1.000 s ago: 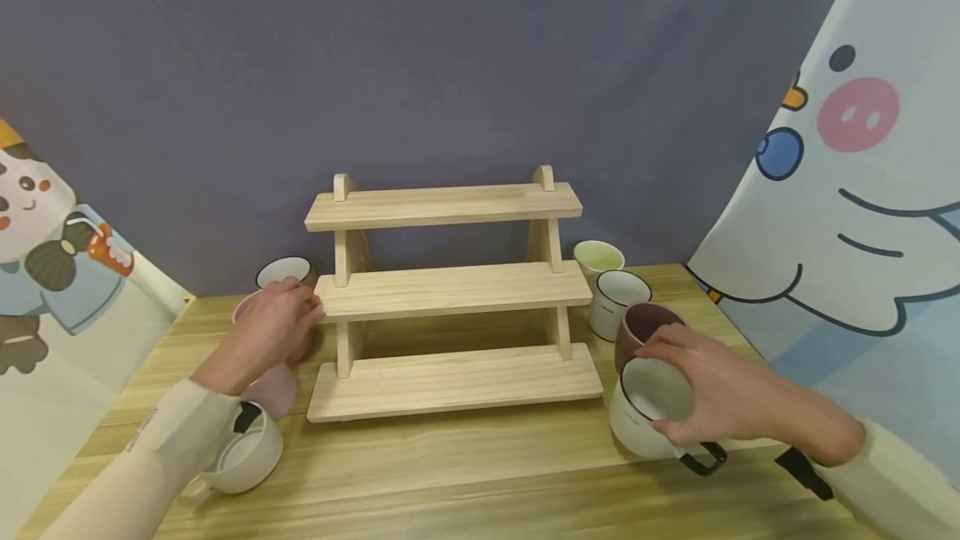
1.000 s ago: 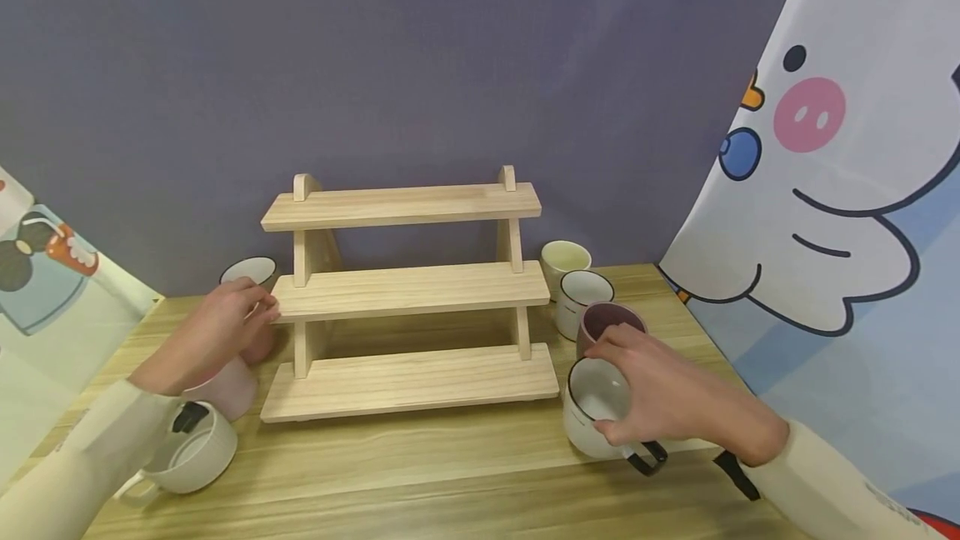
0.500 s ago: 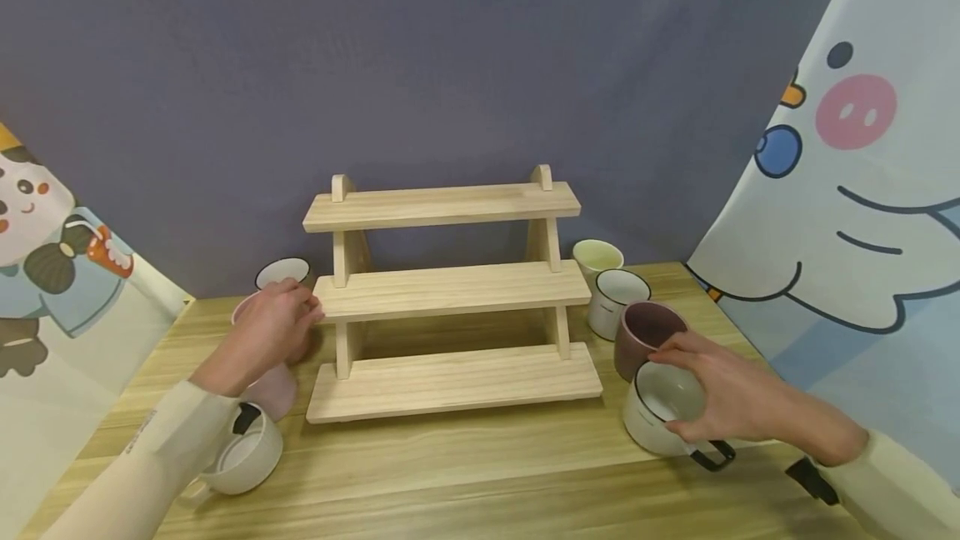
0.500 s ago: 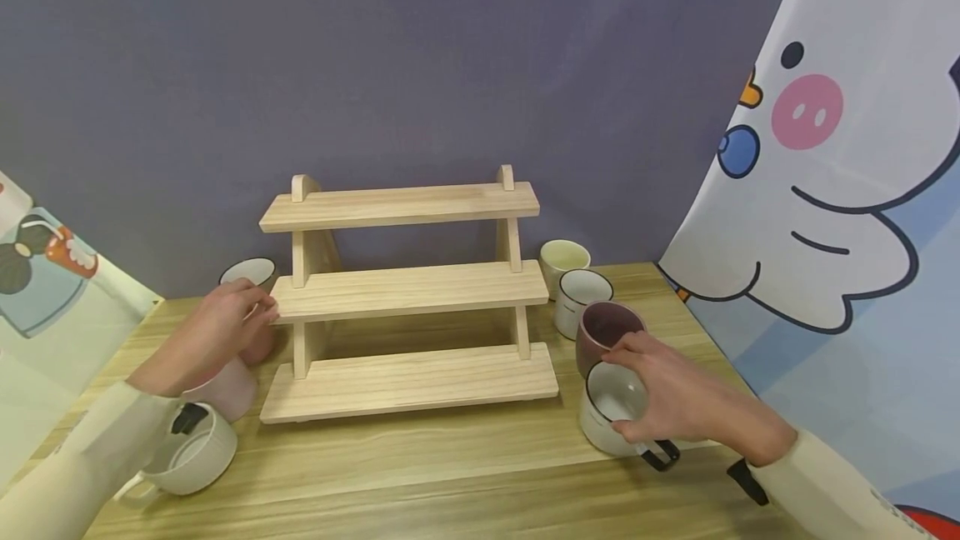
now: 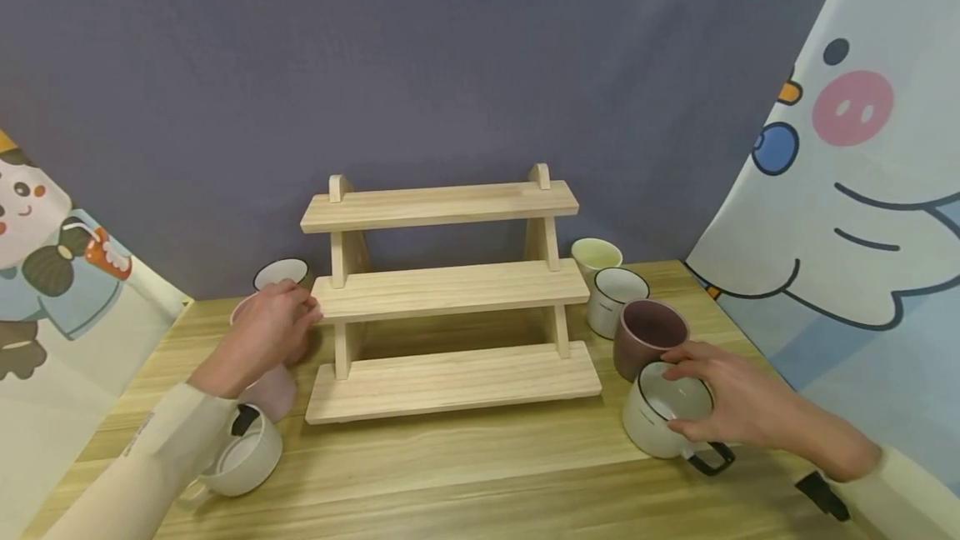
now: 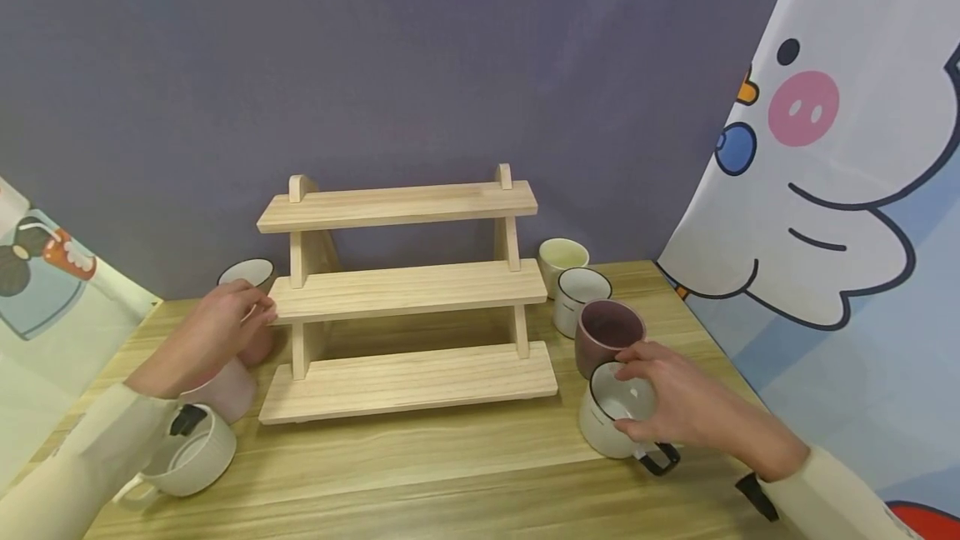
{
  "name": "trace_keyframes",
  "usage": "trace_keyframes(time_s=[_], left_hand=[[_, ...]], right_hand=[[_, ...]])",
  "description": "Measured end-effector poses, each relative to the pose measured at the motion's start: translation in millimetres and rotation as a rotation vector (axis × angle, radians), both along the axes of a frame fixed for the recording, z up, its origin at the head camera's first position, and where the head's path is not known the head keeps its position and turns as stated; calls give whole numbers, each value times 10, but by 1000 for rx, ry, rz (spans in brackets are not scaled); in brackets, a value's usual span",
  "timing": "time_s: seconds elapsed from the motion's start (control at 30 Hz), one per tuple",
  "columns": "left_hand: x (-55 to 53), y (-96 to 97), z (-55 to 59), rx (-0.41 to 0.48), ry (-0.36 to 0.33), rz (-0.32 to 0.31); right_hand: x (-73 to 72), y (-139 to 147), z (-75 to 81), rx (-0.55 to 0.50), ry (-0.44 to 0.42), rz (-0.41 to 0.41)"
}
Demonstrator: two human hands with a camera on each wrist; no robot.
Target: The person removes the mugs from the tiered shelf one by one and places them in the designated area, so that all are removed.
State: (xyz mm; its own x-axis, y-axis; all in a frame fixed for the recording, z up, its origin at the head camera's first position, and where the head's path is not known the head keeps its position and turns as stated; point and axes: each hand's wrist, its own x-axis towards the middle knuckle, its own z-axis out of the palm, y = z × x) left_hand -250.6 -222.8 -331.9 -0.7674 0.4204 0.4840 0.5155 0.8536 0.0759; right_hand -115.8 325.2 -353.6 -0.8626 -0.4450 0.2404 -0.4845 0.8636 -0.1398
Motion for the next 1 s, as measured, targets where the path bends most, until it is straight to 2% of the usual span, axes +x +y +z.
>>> trace_keyframes(time_s=[0.17, 0.33, 0.67, 0.8, 0.87, 1.0], left_hand=[[2, -12, -6, -6, -8, 12], [5, -21, -15, -8, -3, 20], [26, -27, -17, -16, -25, 38], [43, -34, -13, -27, -25, 35], [67, -24, -10, -39, -1, 15], [137, 81, 5, -32, 23, -74]], right_hand=[[6, 9, 1, -11, 26, 12], [19, 20, 21, 30, 35, -24], [-8, 49, 133, 49, -121, -38], [-32, 4, 163, 40, -56, -13], [-62, -63, 200, 24, -17, 27], [-171, -289, 310, 16, 8, 114]])
